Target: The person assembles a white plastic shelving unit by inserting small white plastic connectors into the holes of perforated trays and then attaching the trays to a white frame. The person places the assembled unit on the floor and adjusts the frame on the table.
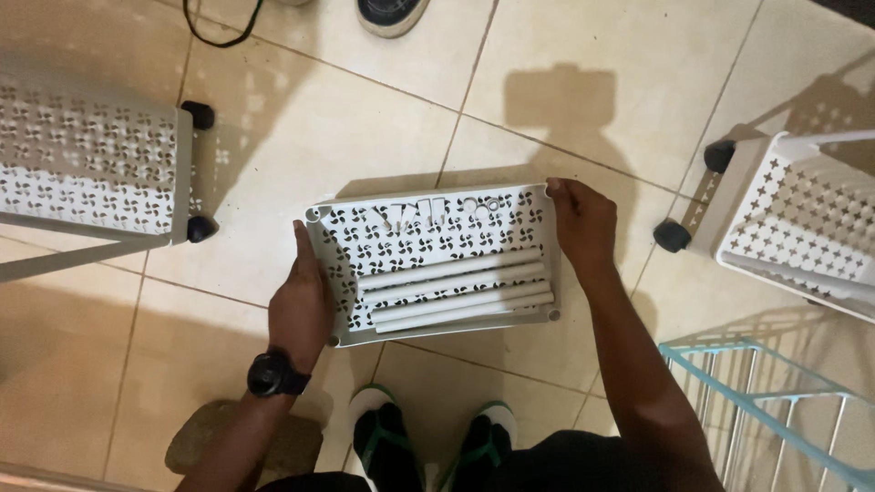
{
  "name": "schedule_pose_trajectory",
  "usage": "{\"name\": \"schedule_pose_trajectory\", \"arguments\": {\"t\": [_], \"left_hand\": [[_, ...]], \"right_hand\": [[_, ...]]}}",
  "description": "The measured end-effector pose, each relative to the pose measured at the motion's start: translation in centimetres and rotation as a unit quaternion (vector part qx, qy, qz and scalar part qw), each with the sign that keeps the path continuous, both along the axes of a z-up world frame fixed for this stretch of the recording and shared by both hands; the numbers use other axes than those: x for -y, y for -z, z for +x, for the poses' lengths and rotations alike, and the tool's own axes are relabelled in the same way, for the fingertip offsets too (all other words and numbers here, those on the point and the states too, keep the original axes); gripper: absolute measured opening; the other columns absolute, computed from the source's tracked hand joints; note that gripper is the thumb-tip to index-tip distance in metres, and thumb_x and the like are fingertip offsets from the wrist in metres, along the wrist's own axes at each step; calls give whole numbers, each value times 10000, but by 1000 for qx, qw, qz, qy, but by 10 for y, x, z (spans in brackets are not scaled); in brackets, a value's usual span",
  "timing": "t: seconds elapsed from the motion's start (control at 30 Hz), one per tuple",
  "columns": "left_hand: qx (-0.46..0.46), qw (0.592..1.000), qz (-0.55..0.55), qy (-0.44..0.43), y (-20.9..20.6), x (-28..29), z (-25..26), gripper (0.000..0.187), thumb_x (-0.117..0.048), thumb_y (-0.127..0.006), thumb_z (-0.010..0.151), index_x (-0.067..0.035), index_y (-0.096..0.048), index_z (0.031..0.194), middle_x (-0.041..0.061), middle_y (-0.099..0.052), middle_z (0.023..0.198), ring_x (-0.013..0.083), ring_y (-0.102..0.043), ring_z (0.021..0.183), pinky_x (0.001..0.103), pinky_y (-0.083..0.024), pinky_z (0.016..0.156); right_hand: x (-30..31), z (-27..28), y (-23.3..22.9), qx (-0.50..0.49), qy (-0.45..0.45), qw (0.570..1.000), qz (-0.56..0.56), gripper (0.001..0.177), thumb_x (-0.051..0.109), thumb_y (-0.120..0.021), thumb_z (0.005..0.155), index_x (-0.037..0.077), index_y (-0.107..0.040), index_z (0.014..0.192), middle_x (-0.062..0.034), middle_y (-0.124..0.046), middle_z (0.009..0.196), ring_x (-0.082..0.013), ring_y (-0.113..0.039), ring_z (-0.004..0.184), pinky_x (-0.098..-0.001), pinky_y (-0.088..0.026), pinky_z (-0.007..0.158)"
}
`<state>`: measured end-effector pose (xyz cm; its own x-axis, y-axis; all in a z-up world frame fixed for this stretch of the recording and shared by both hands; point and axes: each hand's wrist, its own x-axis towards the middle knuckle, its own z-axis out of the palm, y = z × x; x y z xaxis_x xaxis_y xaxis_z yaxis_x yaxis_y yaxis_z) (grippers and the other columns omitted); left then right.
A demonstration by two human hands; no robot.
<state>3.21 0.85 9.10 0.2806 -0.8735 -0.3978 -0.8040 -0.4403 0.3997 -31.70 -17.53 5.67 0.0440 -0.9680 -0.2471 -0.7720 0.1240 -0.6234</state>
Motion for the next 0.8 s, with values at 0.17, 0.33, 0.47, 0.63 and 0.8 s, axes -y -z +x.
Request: {"name": "schedule_pose_trajectory", "arguments": {"t": [0.17, 0.33, 0.47, 0.63, 0.8], "left_hand": [[-44, 995, 68, -60, 8, -4, 6, 686, -184, -477, 1053, -48, -163, 1648, 269, -732, 1000, 429, -712, 815, 506, -557, 692], [-288, 924, 29, -248, 37, -9, 22, 677, -475, -326, 1082, -51, -292, 1609, 232, -524, 1464, 343, -562, 1311, 431, -474, 1046], [-456, 805, 37, -377, 59, -14, 33, 826, -634, -233, 1006, -82, -232, 1621, 175, -387, 1619, 304, -387, 1499, 426, -353, 1172], [-464, 823, 97, -314, 58, -20, 22, 843, -654, -149, 1007, -74, -280, 1603, 152, -396, 1602, 280, -362, 1483, 415, -294, 1194], [-524, 769, 92, -354, 54, -15, 13, 800, -619, -159, 1022, -62, -363, 1558, 139, -521, 1516, 245, -504, 1367, 384, -405, 1126]], "right_hand": [[1, -14, 23, 105, 24, 994, 34, 413, 399, -651, 1025, 22, -768, 1147, -102, -781, 927, -201, -727, 786, -333, -546, 718], [4, -37, 52, 315, 107, 920, 210, 734, 656, -274, 1059, 106, -580, 1437, -134, -636, 1401, -239, -603, 1286, -366, -489, 1055], [-14, -31, 71, 458, 126, 825, 306, 798, 703, -269, 1002, 157, -428, 1562, -137, -473, 1583, -285, -482, 1405, -405, -431, 1128], [-27, -23, 68, 433, 170, 814, 347, 766, 684, -305, 971, 165, -439, 1519, -128, -554, 1443, -279, -566, 1285, -425, -515, 1046], [-26, -20, 64, 399, 218, 805, 381, 770, 667, -286, 1022, 66, -550, 1424, -139, -668, 1240, -238, -664, 1089, -390, -585, 911]]}}
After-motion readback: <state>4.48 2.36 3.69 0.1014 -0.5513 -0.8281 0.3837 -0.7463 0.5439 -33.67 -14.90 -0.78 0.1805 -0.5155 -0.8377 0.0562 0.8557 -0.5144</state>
